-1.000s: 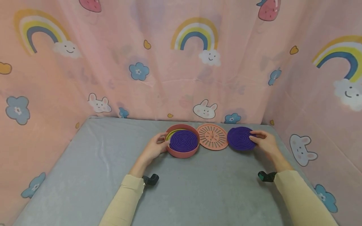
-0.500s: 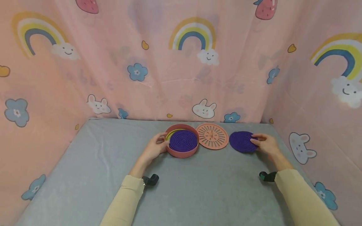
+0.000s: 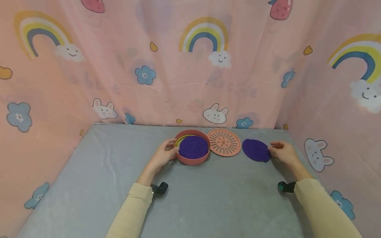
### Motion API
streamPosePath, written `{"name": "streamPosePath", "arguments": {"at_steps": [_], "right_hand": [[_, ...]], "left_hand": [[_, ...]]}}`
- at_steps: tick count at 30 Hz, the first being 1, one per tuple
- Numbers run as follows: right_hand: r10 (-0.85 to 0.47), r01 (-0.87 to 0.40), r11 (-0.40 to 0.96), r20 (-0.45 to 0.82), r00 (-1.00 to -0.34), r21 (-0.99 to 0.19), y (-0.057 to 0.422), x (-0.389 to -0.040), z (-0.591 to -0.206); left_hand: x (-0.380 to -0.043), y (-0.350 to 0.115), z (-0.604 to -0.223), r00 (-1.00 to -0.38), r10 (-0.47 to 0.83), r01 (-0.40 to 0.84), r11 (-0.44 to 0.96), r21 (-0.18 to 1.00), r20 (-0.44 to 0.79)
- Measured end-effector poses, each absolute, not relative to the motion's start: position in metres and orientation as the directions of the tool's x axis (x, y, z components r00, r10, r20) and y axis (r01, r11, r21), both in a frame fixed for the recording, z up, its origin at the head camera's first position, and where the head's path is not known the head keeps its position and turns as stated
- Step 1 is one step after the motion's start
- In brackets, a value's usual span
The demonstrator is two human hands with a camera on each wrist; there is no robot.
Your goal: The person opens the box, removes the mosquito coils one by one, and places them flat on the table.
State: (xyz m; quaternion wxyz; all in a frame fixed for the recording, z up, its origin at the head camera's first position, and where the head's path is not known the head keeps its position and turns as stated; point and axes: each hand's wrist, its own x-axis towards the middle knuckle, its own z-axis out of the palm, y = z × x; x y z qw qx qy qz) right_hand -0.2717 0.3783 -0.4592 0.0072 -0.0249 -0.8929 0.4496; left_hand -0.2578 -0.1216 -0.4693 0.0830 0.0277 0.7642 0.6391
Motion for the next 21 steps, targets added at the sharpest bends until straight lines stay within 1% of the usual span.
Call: {"name": "streamPosePath", "arguments": {"at_steps": [5,9,21], "right_hand": [[0.032,0.039,0.510,-0.027,-0.999,-0.859,0.375,-0.265,-0.448],[0.004,0.034,0.483,-0.037,-0.999,-0.875,0.362,-0.265,-0.439],[-0.091,0.029,0.524,-0.089,-0.992,-0.851,0.305,-0.271,-0.417]], "left_hand": [[-0.258,-0.121,-0.470,-0.984,0.158,-0.059,0.167,0.984,-0.086],[-0.259,-0.121,-0.471,-0.985,0.149,-0.064,0.168,0.984,-0.089],[-0.259,-0.121,-0.469,-0.985,0.153,-0.062,0.148,0.987,-0.085]]}}
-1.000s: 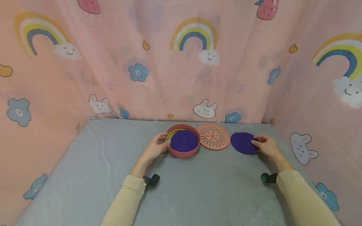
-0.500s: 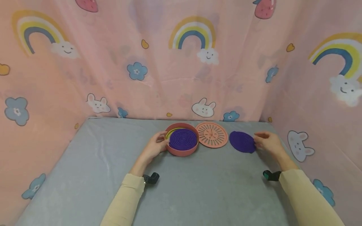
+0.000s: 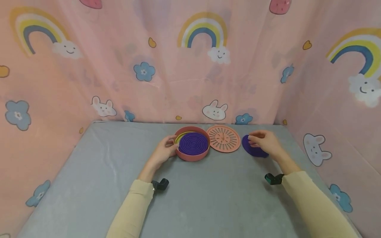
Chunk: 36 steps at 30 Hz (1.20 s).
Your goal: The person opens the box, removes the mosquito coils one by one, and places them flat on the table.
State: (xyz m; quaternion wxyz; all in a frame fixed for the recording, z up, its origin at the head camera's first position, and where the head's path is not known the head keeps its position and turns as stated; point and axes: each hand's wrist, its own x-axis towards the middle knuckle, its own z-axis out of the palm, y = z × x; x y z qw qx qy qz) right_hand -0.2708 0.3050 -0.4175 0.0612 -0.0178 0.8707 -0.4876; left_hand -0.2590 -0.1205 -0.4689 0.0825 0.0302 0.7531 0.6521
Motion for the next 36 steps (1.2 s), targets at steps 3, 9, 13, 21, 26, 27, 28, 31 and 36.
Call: {"name": "streamPosePath", "arguments": {"at_steps": [3,9,13,21,26,27,28,31,36], "right_hand": [[-0.117,0.006,0.526,-0.079,-0.990,-0.851,0.290,-0.273,-0.414],[-0.151,-0.042,0.511,-0.042,-0.988,-0.859,0.260,-0.276,-0.411],[-0.184,-0.080,0.482,-0.011,-0.983,-0.873,0.242,-0.278,-0.412],[-0.239,-0.142,0.458,0.033,-0.971,-0.878,0.213,-0.282,-0.415],[-0.270,-0.179,0.470,0.053,-0.961,-0.864,0.192,-0.286,-0.417],[-0.277,-0.189,0.473,0.059,-0.959,-0.861,0.188,-0.287,-0.416],[-0.283,-0.203,0.480,0.069,-0.957,-0.854,0.184,-0.287,-0.416],[-0.298,-0.233,0.503,0.086,-0.951,-0.832,0.173,-0.289,-0.415],[-0.290,-0.225,0.555,0.067,-0.955,-0.801,0.157,-0.292,-0.412]], "left_hand": [[-0.259,-0.121,-0.469,-0.985,0.154,-0.060,0.142,0.988,-0.082],[-0.259,-0.121,-0.468,-0.985,0.147,-0.061,0.161,0.985,-0.085],[-0.259,-0.121,-0.468,-0.986,0.144,-0.057,0.162,0.985,-0.081],[-0.258,-0.120,-0.469,-0.987,0.138,-0.062,0.167,0.984,-0.085],[-0.256,-0.123,-0.467,-0.986,0.135,-0.071,0.173,0.982,-0.096],[-0.256,-0.123,-0.467,-0.986,0.133,-0.073,0.175,0.982,-0.097],[-0.256,-0.123,-0.468,-0.987,0.132,-0.071,0.175,0.982,-0.095],[-0.257,-0.124,-0.469,-0.987,0.134,-0.061,0.183,0.981,-0.086],[-0.259,-0.122,-0.470,-0.986,0.143,-0.052,0.184,0.982,-0.079]]}}
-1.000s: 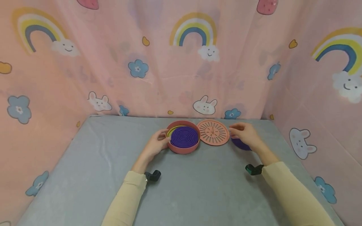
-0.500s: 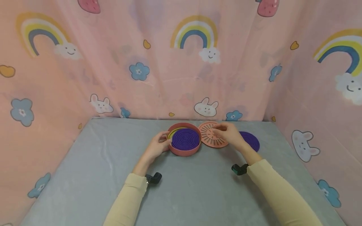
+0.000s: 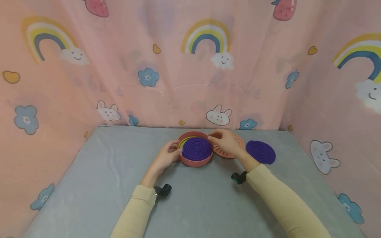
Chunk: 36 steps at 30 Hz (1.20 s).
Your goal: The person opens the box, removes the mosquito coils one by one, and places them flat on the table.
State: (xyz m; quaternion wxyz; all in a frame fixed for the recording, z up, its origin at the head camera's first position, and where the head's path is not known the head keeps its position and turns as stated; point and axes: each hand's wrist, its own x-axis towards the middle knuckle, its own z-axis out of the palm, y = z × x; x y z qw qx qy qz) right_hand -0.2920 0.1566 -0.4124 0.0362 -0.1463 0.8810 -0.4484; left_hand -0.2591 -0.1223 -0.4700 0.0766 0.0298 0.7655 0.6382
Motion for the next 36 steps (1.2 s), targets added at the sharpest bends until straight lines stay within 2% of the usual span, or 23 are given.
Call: {"name": "streamPosePath", "arguments": {"at_steps": [11,25,29,36], "right_hand": [[-0.311,-0.276,0.690,0.069,-0.948,-0.669,0.118,-0.308,-0.420],[-0.394,-0.347,0.766,0.031,-0.919,-0.541,0.099,-0.328,-0.431],[-0.407,-0.343,0.780,-0.008,-0.914,-0.523,0.093,-0.329,-0.432],[-0.427,-0.369,0.766,0.014,-0.904,-0.526,0.093,-0.329,-0.437]], "left_hand": [[-0.259,-0.122,-0.470,-0.988,0.139,-0.046,0.182,0.982,-0.072],[-0.258,-0.122,-0.470,-0.987,0.139,-0.050,0.197,0.979,-0.078],[-0.258,-0.122,-0.470,-0.987,0.141,-0.047,0.199,0.979,-0.076],[-0.258,-0.123,-0.470,-0.988,0.138,-0.039,0.215,0.976,-0.070]]}}
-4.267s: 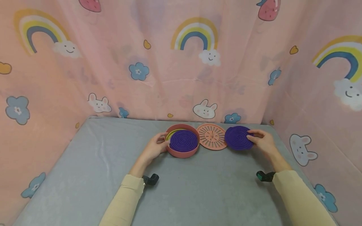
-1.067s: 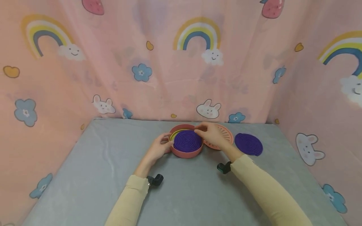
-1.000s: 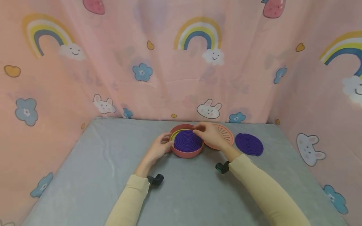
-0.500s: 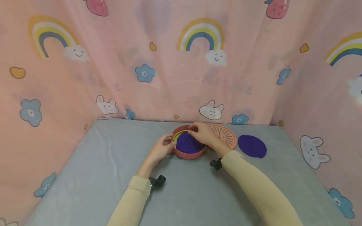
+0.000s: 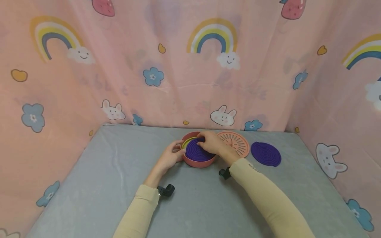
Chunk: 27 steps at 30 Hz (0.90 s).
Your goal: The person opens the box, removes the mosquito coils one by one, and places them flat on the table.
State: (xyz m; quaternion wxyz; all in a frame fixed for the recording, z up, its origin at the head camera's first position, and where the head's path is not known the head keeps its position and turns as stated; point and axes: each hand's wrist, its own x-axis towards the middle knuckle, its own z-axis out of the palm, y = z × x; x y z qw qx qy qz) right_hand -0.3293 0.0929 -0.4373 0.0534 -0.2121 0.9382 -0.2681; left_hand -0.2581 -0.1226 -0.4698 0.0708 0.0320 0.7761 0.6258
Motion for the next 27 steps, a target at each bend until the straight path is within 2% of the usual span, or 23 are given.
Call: {"name": "streamPosePath", "arguments": {"at_steps": [7,15,21,27], "right_hand": [[-0.416,-0.354,0.755,0.014,-0.909,-0.551,0.096,-0.325,-0.432],[-0.404,-0.347,0.668,0.070,-0.912,-0.659,0.103,-0.326,-0.424],[-0.402,-0.355,0.636,0.099,-0.910,-0.686,0.110,-0.326,-0.419],[-0.376,-0.289,0.598,0.057,-0.925,-0.747,0.117,-0.324,-0.417]], "left_hand": [[-0.258,-0.122,-0.471,-0.988,0.141,-0.030,0.209,0.978,-0.060],[-0.260,-0.121,-0.473,-0.987,0.145,-0.037,0.170,0.985,-0.062],[-0.260,-0.121,-0.473,-0.988,0.142,-0.040,0.160,0.986,-0.063],[-0.261,-0.121,-0.473,-0.988,0.141,-0.040,0.149,0.988,-0.061]]}}
